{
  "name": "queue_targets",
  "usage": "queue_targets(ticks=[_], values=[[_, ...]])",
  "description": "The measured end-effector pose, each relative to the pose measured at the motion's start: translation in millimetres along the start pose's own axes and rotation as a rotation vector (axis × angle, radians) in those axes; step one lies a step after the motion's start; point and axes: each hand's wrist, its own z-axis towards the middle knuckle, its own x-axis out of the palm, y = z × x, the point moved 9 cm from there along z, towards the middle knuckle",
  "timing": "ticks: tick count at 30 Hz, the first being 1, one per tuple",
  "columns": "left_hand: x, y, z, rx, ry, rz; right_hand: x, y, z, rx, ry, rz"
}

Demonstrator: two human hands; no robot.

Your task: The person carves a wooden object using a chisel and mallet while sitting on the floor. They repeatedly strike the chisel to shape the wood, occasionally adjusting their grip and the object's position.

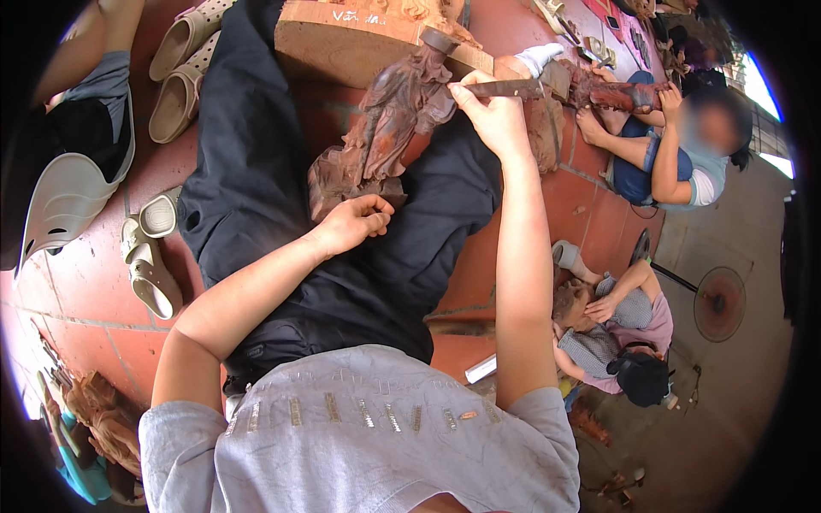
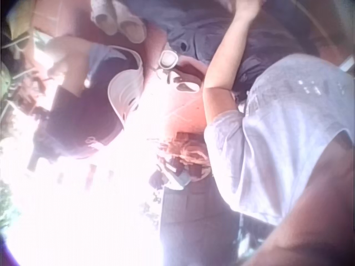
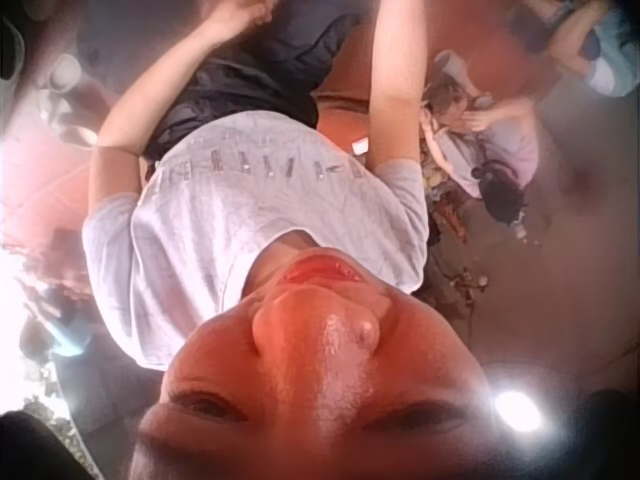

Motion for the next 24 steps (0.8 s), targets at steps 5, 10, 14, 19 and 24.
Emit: queue_targets(ticks=[5, 10, 14, 19, 24], values=[[1, 0, -1, -0.002, 0.015, -0.009, 5, 9, -5, -0.091, -0.066, 0.022], [1, 5, 1, -0.023, 0.048, 0.049, 3, 15, 0, -0.103, -0.012, -0.088], [1, 7, 3, -0.028, 0.043, 0.044, -2, 11, 10, -0.070, 0.000, -0.048], [4, 7, 0, -0.035, 0.044, 0.023, 5, 6, 1, -0.039, 0.020, -0.018], [2, 10, 1, -0.039, 0.052, 0.034, 5, 15, 5, -0.054, 0.014, -0.094]])
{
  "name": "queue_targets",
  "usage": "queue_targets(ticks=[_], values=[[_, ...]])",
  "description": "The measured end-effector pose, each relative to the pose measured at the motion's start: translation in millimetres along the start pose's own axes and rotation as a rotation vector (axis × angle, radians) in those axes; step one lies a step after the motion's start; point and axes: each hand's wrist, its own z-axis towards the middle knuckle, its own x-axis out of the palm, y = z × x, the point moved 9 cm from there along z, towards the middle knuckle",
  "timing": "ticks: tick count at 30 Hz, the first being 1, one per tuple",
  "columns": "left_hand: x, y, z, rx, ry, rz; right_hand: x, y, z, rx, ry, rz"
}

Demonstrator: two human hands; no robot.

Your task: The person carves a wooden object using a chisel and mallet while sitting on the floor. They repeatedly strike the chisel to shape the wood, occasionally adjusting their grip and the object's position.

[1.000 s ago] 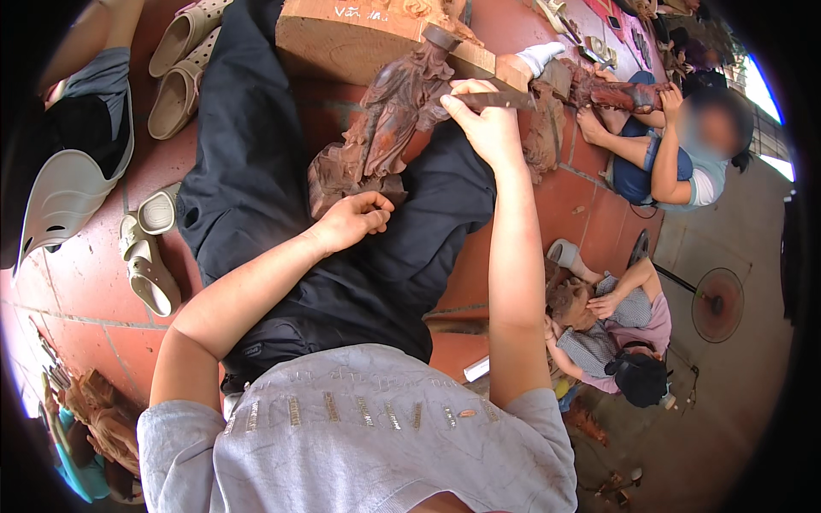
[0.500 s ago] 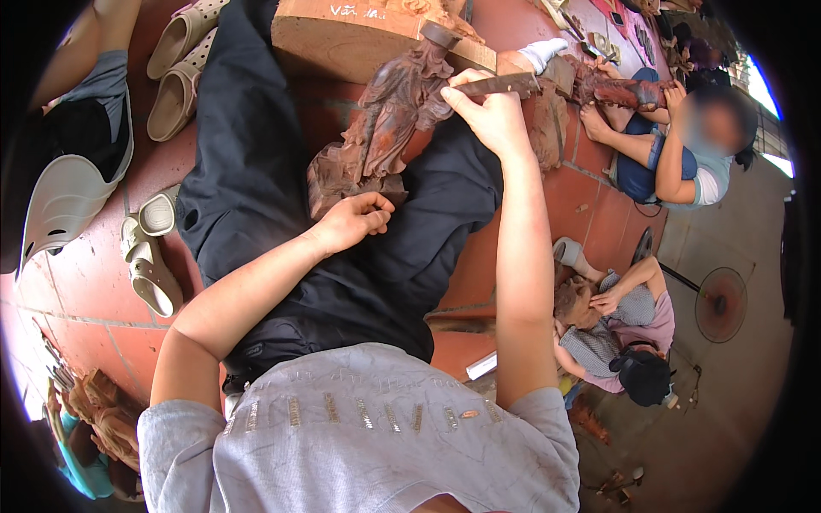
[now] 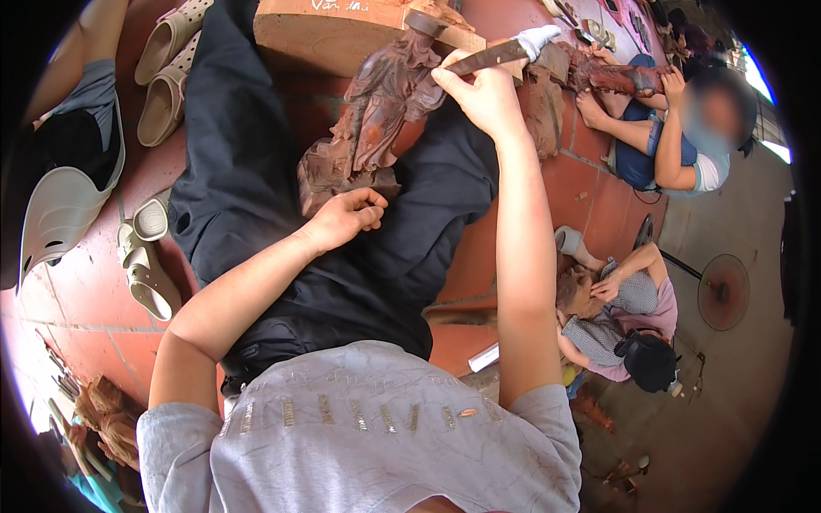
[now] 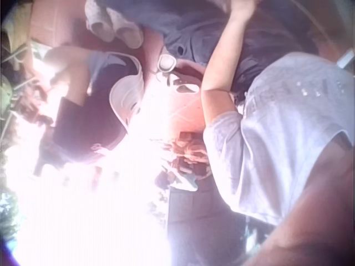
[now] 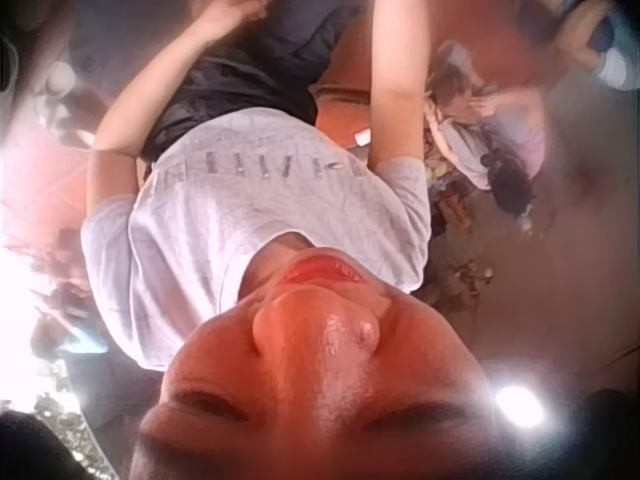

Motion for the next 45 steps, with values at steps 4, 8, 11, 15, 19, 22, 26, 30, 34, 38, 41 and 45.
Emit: queue_targets(ticks=[4, 8, 11, 15, 19, 22, 26, 30, 34, 38, 41, 45], values=[[2, -3, -1, 0.010, -0.009, 0.002, -3, -17, -5, 0.123, 0.000, 0.049], [1, -3, 1, 0.019, 0.002, 0.001, 5, -4, -8, 0.036, 0.003, 0.012], [-1, -1, 1, 0.007, -0.008, 0.007, 2, -17, 2, 0.078, -0.019, 0.096], [0, -2, 0, 0.000, -0.012, -0.013, 3, -35, -5, 0.170, -0.056, 0.222], [0, -1, 0, -0.002, -0.009, -0.011, 8, -27, -8, 0.137, -0.039, 0.216], [-1, -1, -1, -0.012, -0.004, -0.030, 3, -32, -2, 0.087, -0.134, 0.097], [-2, -2, -1, -0.003, -0.012, -0.022, 4, -53, -7, 0.215, -0.206, 0.372], [-2, -3, -2, 0.005, -0.021, -0.025, 4, -35, -15, 0.156, -0.189, 0.297], [-3, 1, 0, -0.012, -0.009, -0.012, 11, -32, -7, 0.028, -0.182, 0.217], [-2, -2, -1, -0.001, -0.012, -0.037, 6, -48, -8, 0.187, -0.237, 0.379], [1, -1, -2, -0.009, -0.008, -0.040, 9, -38, -18, 0.071, -0.190, 0.248], [-1, 1, -1, -0.012, -0.006, -0.015, 3, -58, -14, 0.248, -0.254, 0.437]])
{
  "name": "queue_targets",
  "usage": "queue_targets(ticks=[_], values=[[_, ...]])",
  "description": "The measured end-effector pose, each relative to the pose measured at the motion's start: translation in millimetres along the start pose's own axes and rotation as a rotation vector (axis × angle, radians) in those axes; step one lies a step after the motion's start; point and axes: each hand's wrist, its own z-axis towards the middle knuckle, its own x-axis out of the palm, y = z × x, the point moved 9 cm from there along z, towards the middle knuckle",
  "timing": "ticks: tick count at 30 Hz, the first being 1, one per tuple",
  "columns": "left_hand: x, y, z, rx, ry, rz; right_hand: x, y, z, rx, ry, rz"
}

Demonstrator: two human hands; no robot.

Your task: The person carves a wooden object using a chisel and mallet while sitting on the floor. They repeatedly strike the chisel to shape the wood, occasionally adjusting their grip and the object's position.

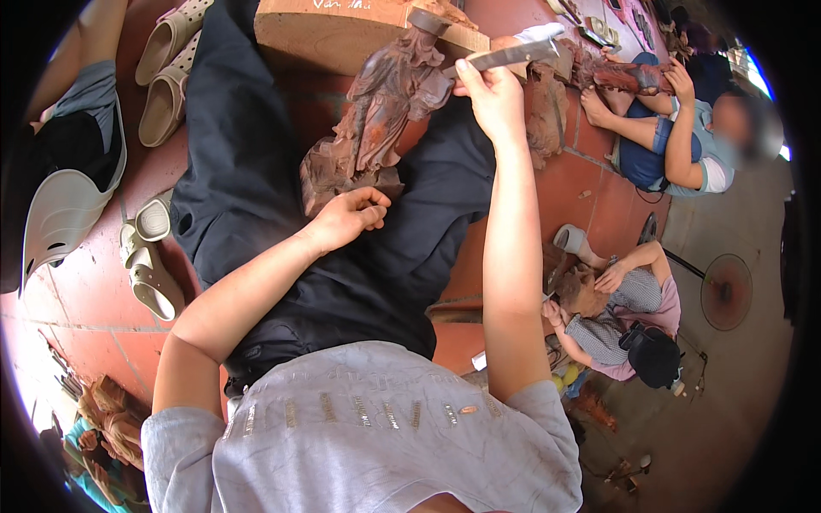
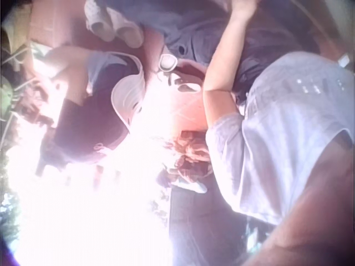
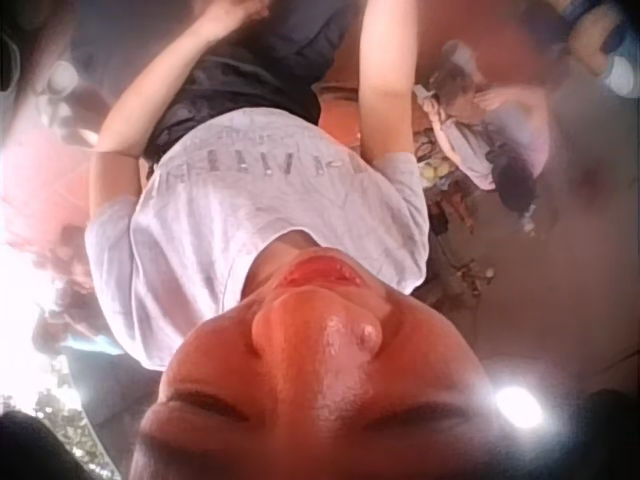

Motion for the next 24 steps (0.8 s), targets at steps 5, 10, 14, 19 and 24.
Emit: queue_targets(ticks=[5, 10, 14, 19, 24], values=[[2, -3, -1, 0.006, 0.003, 0.015, 1, 7, -17, -0.053, 0.139, -0.109], [0, -2, 1, 0.024, -0.002, -0.006, 3, 9, -9, -0.037, 0.140, -0.111], [0, -4, -4, 0.011, -0.016, 0.005, 1, 16, -23, -0.142, 0.102, -0.197], [0, -9, -3, 0.043, -0.035, -0.012, -1, 7, -15, -0.113, 0.107, 0.118], [-1, -10, -6, 0.013, -0.030, -0.021, -19, -2, -27, -0.066, 0.017, 0.264]])
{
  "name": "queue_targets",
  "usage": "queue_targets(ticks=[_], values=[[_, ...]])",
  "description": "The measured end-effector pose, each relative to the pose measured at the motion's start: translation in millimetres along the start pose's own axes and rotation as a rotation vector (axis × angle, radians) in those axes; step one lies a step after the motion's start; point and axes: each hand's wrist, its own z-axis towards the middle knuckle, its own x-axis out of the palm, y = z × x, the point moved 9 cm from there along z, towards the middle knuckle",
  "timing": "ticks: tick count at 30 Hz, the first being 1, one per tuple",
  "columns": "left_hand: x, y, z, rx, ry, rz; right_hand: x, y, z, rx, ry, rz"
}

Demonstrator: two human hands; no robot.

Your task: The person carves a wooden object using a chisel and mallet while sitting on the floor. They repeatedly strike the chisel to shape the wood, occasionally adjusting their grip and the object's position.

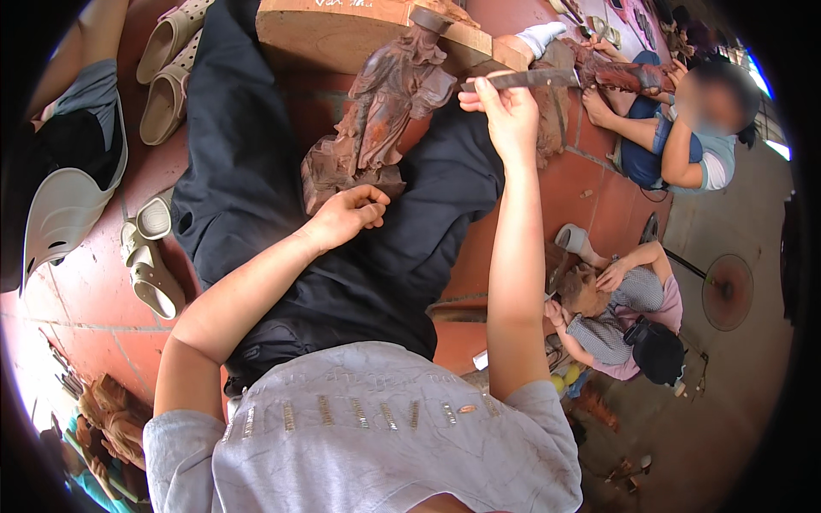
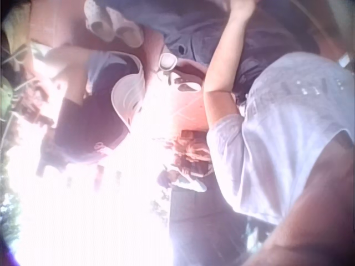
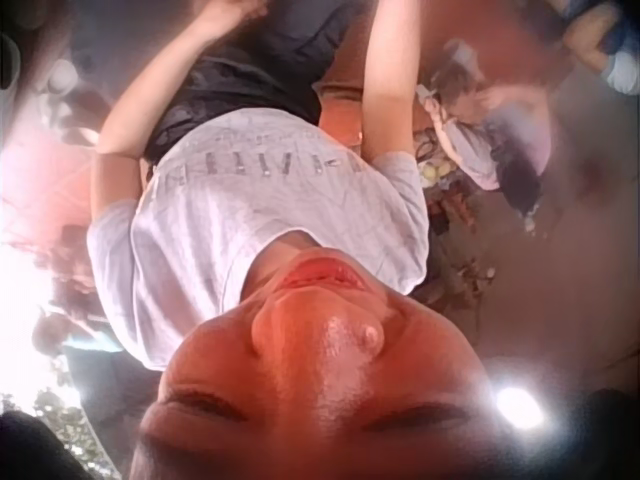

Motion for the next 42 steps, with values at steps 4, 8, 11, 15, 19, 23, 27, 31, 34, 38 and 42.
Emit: queue_targets(ticks=[4, 8, 11, 15, 19, 23, 27, 31, 34, 38, 42], values=[[1, 7, 6, -0.002, 0.032, 0.020, 4, 10, -15, -0.074, 0.013, -0.115], [1, 11, 6, -0.008, 0.030, 0.015, 18, 31, -14, -0.273, 0.146, -0.470], [2, 6, 4, -0.015, 0.007, 0.008, 28, 35, -12, -0.300, 0.263, -0.602], [3, 9, 6, -0.020, 0.022, 0.025, 32, 30, 0, -0.229, 0.330, -0.612], [2, 6, 4, -0.009, -0.010, -0.005, 26, 20, 8, -0.025, 0.331, -0.441], [3, 7, 5, -0.019, 0.020, 0.034, 37, 40, 0, -0.210, 0.394, -0.711], [3, 8, 5, -0.020, 0.031, 0.043, 31, 26, 13, -0.008, 0.399, -0.630], [1, 11, 5, -0.027, 0.022, 0.042, 27, 24, 13, 0.057, 0.349, -0.524], [6, 8, 3, -0.028, 0.032, 0.037, 32, 33, 7, -0.122, 0.425, -0.690], [2, 9, 7, -0.022, 0.021, 0.058, 30, 25, 23, -0.023, 0.391, -0.503], [3, 8, 8, -0.025, 0.024, 0.047, 20, 12, 23, 0.042, 0.401, -0.495]])
